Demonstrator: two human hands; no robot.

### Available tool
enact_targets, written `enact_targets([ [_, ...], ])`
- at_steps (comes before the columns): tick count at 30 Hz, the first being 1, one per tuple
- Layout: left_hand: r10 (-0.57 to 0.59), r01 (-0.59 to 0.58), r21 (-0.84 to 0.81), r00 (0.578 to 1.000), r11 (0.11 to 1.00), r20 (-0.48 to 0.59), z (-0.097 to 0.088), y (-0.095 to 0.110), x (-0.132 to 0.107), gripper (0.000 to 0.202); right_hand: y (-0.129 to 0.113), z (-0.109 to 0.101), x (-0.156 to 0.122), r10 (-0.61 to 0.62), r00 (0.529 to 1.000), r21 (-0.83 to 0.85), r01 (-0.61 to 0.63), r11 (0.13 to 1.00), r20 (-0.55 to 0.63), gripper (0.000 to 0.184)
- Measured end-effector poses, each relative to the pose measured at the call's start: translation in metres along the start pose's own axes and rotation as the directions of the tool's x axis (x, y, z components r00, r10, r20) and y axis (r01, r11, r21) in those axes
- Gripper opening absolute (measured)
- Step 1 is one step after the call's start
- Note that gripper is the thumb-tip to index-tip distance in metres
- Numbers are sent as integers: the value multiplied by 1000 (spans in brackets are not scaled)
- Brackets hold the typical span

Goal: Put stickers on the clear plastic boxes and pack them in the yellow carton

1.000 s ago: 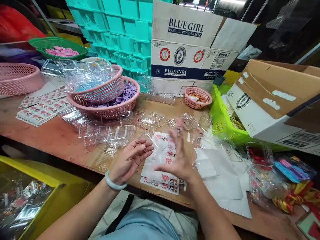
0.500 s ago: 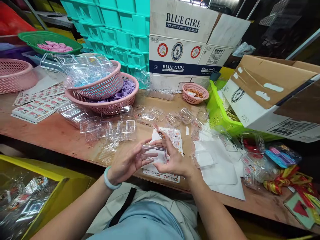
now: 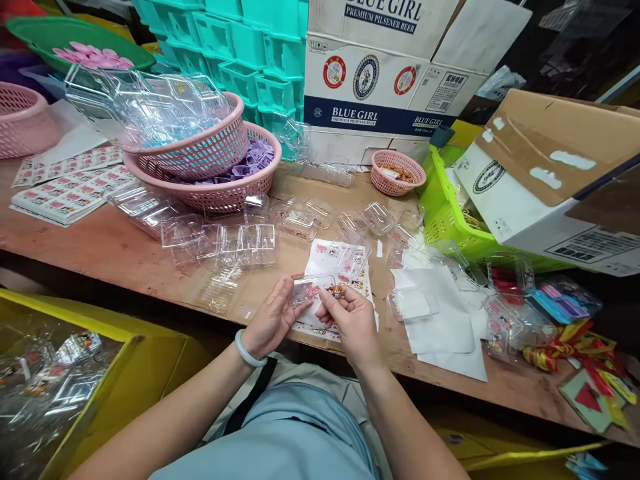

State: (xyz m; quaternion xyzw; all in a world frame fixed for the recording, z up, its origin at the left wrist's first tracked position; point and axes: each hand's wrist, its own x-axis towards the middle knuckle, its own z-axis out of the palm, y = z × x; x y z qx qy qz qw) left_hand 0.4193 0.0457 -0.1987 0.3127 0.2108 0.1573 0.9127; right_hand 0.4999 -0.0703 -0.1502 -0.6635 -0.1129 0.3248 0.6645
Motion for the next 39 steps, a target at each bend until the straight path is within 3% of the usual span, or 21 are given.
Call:
enact_targets([
  [7,1,-1,33,1000,999,14,0,0,-2,33,-1,4,0,66,998,11,-66,998,-4,34],
  [20,6,-7,21,1000,1000,27,-5,-2,0,35,4,8,5,84,996,16,-83,996,-7,33],
  [27,17,-20,88,999,996,35,0,1,-2,47,9,8,8,66,996,-76,-70,995,-56,38],
  [32,40,-42,119,999,992,16,0,1,0,46,15,8,6,-102,989,-307,65,950,-106,41],
  [36,24,-28,127,999,991,36,-2,1,2,46,21,9,3,-303,947,-492,213,844,-110,43],
  [39,26,-33,133,998,991,51,-4,0,2,46,23,8,3,-377,922,-584,260,769,-86,42],
])
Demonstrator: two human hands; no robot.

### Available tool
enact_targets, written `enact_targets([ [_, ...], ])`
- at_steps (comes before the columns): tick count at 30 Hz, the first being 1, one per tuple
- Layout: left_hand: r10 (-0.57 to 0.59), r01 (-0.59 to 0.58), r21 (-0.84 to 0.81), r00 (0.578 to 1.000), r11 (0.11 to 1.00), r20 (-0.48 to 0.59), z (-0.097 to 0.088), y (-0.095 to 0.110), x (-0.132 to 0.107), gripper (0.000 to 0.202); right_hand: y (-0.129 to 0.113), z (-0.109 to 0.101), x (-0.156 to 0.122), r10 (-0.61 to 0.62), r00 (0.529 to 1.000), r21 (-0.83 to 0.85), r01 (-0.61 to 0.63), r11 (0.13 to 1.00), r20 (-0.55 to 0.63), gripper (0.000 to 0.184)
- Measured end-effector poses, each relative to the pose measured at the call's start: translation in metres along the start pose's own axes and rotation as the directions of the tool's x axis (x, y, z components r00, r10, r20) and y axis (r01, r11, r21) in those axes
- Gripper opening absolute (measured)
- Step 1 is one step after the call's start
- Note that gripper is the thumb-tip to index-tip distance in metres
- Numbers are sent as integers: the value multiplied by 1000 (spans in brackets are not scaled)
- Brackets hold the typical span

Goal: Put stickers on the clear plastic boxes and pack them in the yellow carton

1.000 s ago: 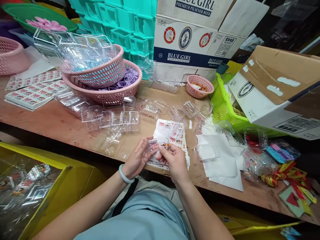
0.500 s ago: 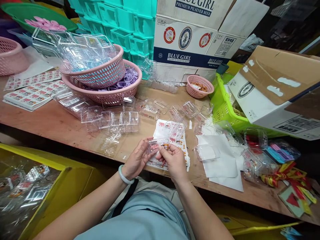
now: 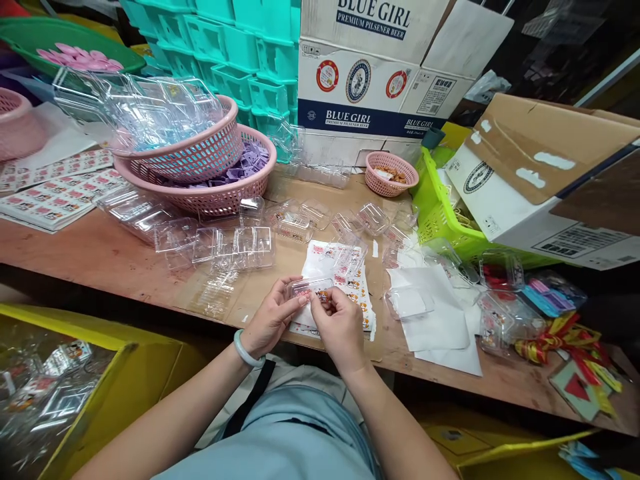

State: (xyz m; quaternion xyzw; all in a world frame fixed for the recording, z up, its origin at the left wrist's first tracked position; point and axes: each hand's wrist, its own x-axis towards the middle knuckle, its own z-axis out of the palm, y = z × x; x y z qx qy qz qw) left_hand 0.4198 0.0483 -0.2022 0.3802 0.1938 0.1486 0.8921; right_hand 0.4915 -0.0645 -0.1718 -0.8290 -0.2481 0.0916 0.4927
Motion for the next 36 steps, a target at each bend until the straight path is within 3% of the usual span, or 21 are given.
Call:
enact_targets([
  [2,14,-14,3,1000,1000,-10,0,0,0,46,3,-5,2,-32,999,-70,31,997,-17,39],
  [5,25,-25,5,997,1000,-71,2,3,-3,46,10,-15,8,-51,980,-133,25,991,-193,26],
  [7,36,-35,13,996,999,-76,6,6,-6,45,11,-21,11,-38,959,-76,18,997,-281,52],
  [8,46,-45,22,997,999,-54,9,8,-8,45,10,-22,12,-26,965,-24,20,1000,-260,67],
  [9,54,-53,30,998,998,-21,12,10,-10,45,9,-24,11,-14,981,32,21,999,-194,76],
  [11,40,-42,36,998,998,52,19,13,-14,46,3,-29,9,6,1000,125,-8,992,16,69],
  [14,-15,6,48,982,999,189,23,18,-16,45,0,-52,10,20,934,226,-107,968,356,44],
  [16,-37,2,130,963,992,268,20,21,-10,46,7,-78,16,8,908,248,-122,961,418,42],
  [17,-34,-21,207,966,978,256,16,23,-5,47,14,-92,22,-5,939,230,-80,970,344,44],
  [19,50,-94,412,992,907,116,9,27,13,50,33,-121,42,-67,998,74,67,995,2,52],
  [20,139,-133,510,990,850,27,5,28,24,51,43,-132,56,-138,971,-64,127,990,-196,57],
  [21,232,-167,587,972,792,-37,1,29,36,53,53,-142,72,-229,913,-219,161,962,-338,61],
  [22,308,-195,637,949,746,-70,-1,29,48,55,62,-149,89,-326,851,-359,177,916,-411,63],
  [24,375,-233,675,924,700,-71,-2,27,72,62,76,-155,123,-474,778,-562,191,804,-413,59],
  [26,375,-236,689,925,685,-56,1,23,89,69,84,-154,153,-528,778,-665,198,720,-341,53],
  [29,365,-203,761,930,616,-47,4,16,99,65,81,-145,174,-468,842,-727,142,672,-268,45],
  [31,363,-172,799,930,577,-62,2,13,99,55,70,-132,169,-440,847,-711,109,694,-299,49],
  [33,356,-148,802,931,578,-85,-2,10,98,40,54,-111,151,-467,840,-641,200,741,-277,60],
  [36,332,-136,779,938,612,-97,-7,9,98,15,36,-72,118,-512,859,-491,448,747,6,79],
])
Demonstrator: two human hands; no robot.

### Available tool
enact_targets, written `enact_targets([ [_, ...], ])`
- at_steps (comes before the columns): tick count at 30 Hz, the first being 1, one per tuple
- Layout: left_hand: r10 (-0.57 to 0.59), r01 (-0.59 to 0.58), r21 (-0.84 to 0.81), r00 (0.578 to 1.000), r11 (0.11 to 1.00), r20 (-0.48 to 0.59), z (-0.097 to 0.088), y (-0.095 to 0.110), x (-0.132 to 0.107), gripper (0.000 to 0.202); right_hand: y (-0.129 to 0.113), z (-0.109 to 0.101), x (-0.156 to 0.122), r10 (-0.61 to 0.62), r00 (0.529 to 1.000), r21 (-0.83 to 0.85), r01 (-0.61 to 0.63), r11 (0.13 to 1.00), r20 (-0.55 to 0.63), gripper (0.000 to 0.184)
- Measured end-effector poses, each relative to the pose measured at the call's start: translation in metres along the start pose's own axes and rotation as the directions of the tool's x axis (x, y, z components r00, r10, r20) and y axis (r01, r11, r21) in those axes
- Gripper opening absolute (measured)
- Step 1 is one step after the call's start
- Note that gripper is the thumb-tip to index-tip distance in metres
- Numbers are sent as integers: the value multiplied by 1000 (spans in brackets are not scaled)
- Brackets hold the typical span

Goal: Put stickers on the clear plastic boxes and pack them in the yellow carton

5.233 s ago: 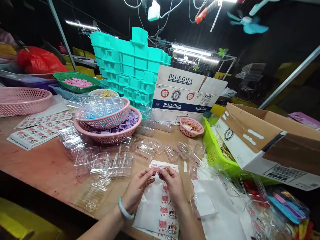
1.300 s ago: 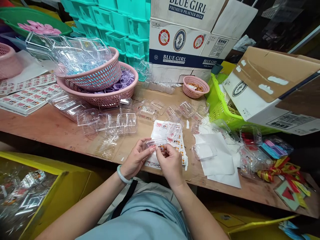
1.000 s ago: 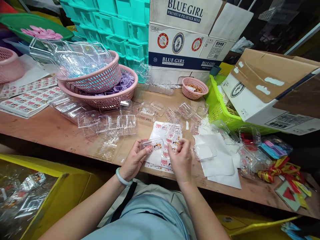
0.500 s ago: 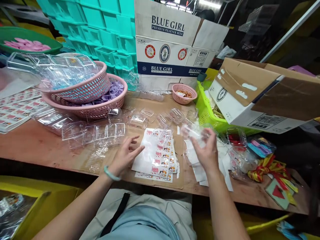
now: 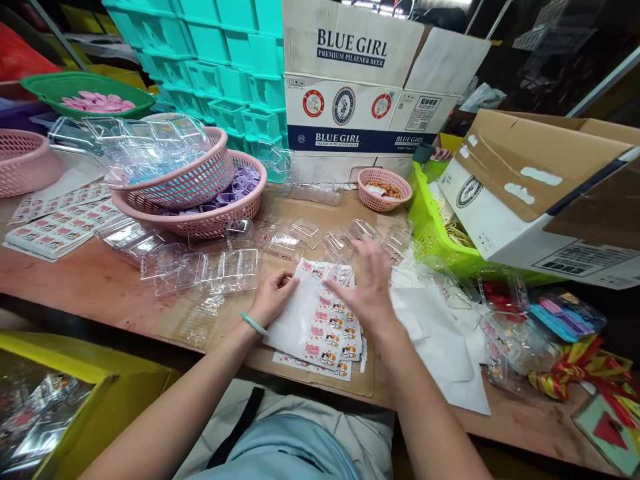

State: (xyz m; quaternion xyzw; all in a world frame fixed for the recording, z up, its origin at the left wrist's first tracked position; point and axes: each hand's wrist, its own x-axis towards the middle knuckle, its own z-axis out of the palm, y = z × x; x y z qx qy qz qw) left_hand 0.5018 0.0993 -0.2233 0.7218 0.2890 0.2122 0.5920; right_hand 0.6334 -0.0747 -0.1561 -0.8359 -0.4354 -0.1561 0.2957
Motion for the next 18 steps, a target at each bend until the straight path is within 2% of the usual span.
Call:
enact_targets([
  [2,-17,17,-26,1000,1000,8,-2,-2,1,17,-15,13,-8,-44,986,57,35,998,163,83],
  [5,-67,67,-91,998,994,7,-7,-2,-1,20,-3,20,-10,37,968,-11,-36,999,247,81],
  [8,-147,152,-172,988,973,42,-12,-1,-10,20,16,11,-5,130,972,-171,-97,981,195,81],
  [10,-193,210,-218,976,953,97,-13,2,-19,24,12,8,-4,86,990,-187,-64,980,114,73],
  [12,-225,265,-295,961,918,161,-13,6,-26,30,-8,15,-8,-23,997,-59,28,998,79,54],
  [14,-232,306,-388,946,869,227,-12,9,-32,31,-33,31,-16,-102,990,142,88,986,94,36],
  [16,-207,317,-441,937,840,280,-13,11,-36,31,-53,49,-23,-89,989,285,51,957,120,26],
  [18,-153,270,-414,943,870,295,-15,9,-38,29,-63,62,-28,-32,991,352,-18,936,133,22],
])
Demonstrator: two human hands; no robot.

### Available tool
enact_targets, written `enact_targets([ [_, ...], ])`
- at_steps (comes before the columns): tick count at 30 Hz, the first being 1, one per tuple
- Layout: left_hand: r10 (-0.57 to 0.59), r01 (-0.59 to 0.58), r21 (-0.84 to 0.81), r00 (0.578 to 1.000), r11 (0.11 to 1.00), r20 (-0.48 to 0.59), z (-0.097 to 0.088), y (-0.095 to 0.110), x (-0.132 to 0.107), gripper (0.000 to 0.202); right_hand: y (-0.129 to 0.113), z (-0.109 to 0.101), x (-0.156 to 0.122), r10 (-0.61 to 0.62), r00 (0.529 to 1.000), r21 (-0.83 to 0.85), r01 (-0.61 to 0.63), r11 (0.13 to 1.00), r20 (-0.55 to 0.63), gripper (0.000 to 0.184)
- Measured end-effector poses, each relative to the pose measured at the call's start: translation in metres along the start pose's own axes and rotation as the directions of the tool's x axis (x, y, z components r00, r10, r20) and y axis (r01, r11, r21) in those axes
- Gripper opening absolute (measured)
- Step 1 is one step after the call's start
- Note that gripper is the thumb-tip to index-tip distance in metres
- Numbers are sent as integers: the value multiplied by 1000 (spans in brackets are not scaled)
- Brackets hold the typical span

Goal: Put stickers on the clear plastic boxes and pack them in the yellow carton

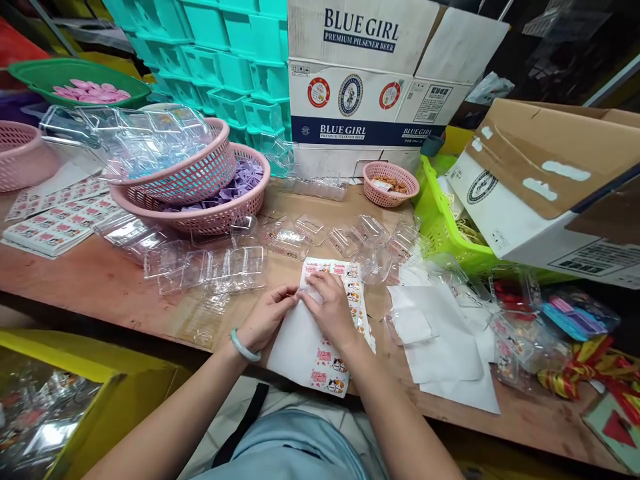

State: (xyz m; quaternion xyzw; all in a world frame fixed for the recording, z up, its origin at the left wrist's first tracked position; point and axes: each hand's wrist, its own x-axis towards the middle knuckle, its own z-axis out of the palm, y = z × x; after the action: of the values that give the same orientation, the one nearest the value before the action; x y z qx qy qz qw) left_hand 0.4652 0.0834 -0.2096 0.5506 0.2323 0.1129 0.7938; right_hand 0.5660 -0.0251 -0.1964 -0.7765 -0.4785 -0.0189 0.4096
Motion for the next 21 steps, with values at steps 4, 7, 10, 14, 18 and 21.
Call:
enact_targets([
  [4,150,-144,224,989,964,-8,-7,-2,0,23,7,8,-1,40,999,129,-40,991,3,11],
  [7,187,-178,284,982,942,-5,-9,-3,0,24,13,5,1,90,996,231,-84,969,-16,9],
  [10,149,-145,240,989,960,0,-8,-2,-1,27,17,2,3,148,988,255,-133,958,-40,12],
  [14,35,-38,97,999,995,33,-6,1,1,33,17,-1,4,77,997,207,-77,975,9,9],
  [18,34,-41,105,997,994,64,-3,0,5,28,16,2,2,65,998,183,-67,981,20,10],
  [21,145,-141,247,989,959,2,-4,-4,9,26,19,6,0,102,995,283,-97,954,-4,8],
])
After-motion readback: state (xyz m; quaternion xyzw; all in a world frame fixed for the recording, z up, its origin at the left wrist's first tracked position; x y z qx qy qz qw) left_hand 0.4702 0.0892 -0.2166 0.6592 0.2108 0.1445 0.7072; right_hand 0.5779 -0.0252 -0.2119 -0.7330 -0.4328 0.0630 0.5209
